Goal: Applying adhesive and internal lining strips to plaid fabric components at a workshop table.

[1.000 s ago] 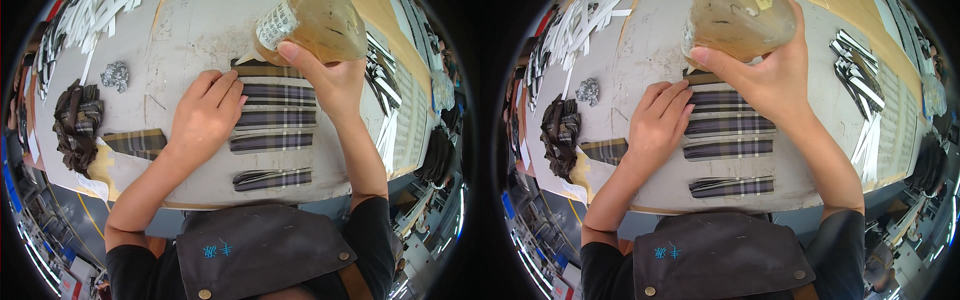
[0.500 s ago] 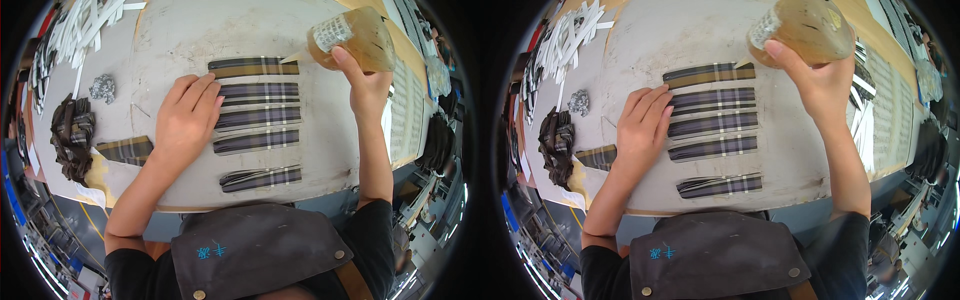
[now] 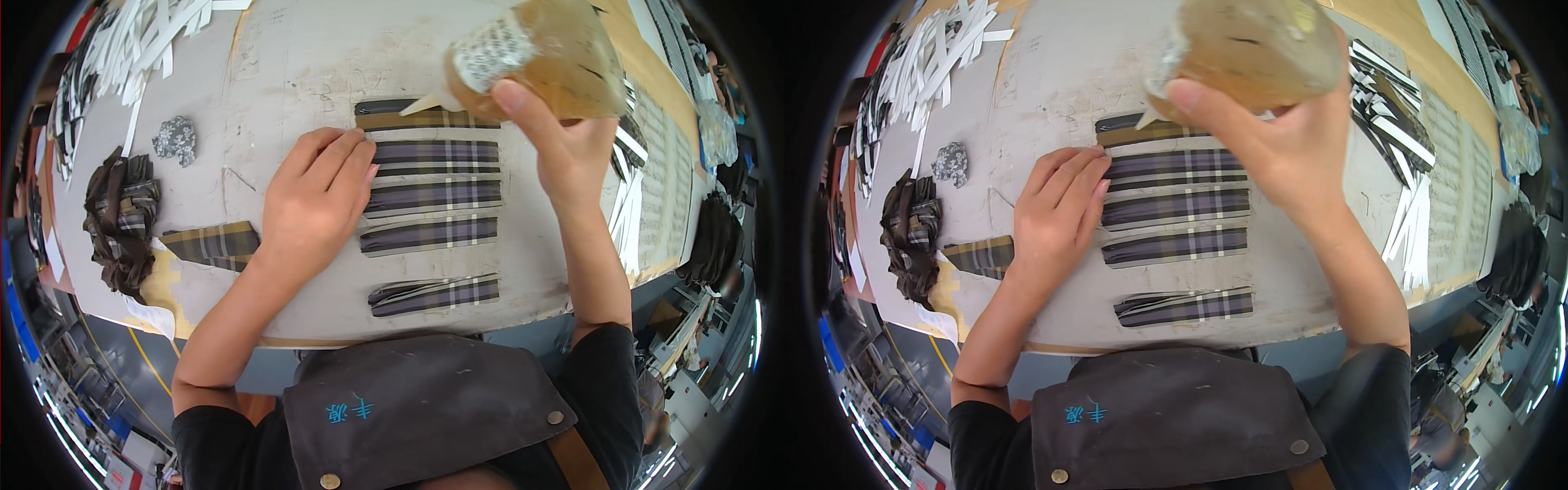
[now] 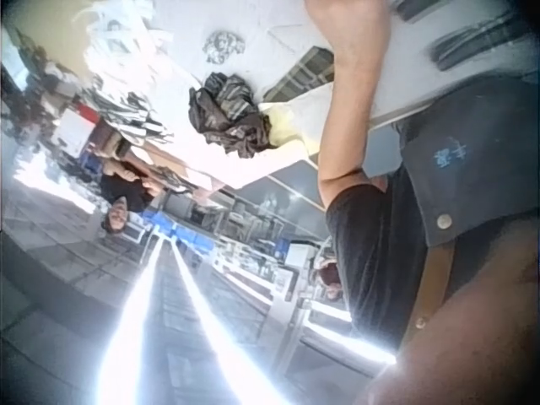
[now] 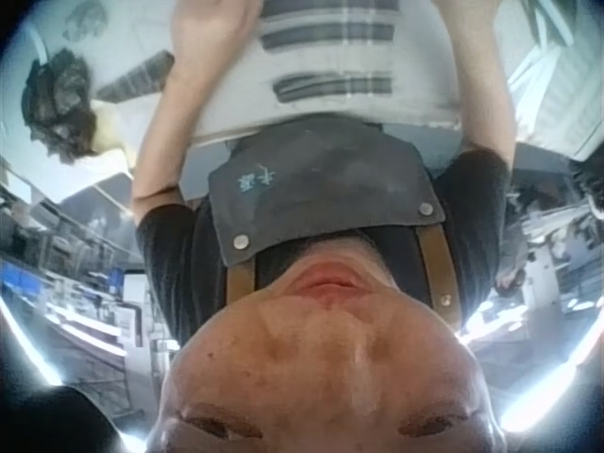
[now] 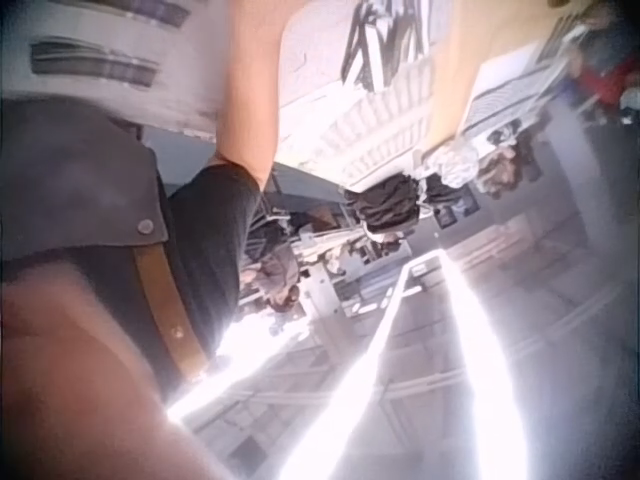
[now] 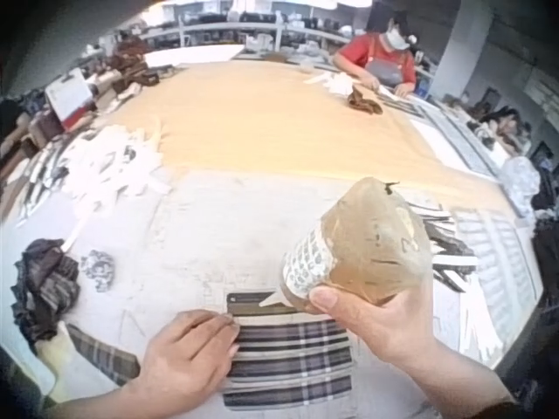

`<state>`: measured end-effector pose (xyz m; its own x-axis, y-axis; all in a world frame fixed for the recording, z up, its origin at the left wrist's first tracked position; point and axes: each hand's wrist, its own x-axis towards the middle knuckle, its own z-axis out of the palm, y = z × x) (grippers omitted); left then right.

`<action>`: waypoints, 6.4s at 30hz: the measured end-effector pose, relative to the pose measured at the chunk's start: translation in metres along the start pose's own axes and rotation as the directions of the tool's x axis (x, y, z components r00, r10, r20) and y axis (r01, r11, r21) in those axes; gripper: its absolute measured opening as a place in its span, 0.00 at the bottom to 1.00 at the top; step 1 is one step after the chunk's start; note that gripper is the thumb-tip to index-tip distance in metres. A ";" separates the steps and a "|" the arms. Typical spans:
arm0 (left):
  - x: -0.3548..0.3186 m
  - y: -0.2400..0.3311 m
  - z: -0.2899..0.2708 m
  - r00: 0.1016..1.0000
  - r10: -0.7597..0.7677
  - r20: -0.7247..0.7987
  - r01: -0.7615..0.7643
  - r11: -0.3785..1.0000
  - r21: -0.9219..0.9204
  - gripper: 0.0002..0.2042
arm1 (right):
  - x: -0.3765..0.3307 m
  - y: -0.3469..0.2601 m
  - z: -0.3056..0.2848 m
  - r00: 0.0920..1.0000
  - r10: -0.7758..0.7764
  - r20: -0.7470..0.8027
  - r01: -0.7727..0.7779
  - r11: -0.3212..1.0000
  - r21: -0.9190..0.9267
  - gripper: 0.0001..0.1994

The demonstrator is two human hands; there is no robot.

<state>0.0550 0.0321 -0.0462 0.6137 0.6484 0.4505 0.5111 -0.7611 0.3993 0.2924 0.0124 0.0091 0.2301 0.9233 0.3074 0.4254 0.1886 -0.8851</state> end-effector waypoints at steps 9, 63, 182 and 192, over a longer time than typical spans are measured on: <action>0.001 0.002 -0.001 1.000 0.013 -0.005 -0.013 1.000 0.001 0.11 | 0.011 0.000 0.033 0.989 -0.075 0.130 0.069 0.996 0.048 0.16; -0.007 0.005 -0.031 0.995 -0.098 0.004 0.098 0.995 -0.022 0.08 | -0.111 0.067 -0.239 0.859 0.394 -0.327 -0.485 0.422 -0.766 0.15; -0.052 0.083 -0.030 0.951 0.039 0.308 0.049 0.961 -0.273 0.19 | -0.139 0.003 -0.047 0.841 -0.151 0.520 0.390 0.835 -0.387 0.17; -0.035 0.098 0.001 0.878 0.161 0.451 -0.065 0.973 -0.221 0.28 | -0.144 0.010 -0.042 0.861 -0.190 0.472 0.389 0.843 -0.370 0.18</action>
<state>0.0846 -0.0652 -0.0238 0.8923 0.4404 0.0994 0.3250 -0.7793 0.5358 0.3002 -0.1323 -0.0296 -0.2961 0.9168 0.2679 0.7724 0.3948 -0.4974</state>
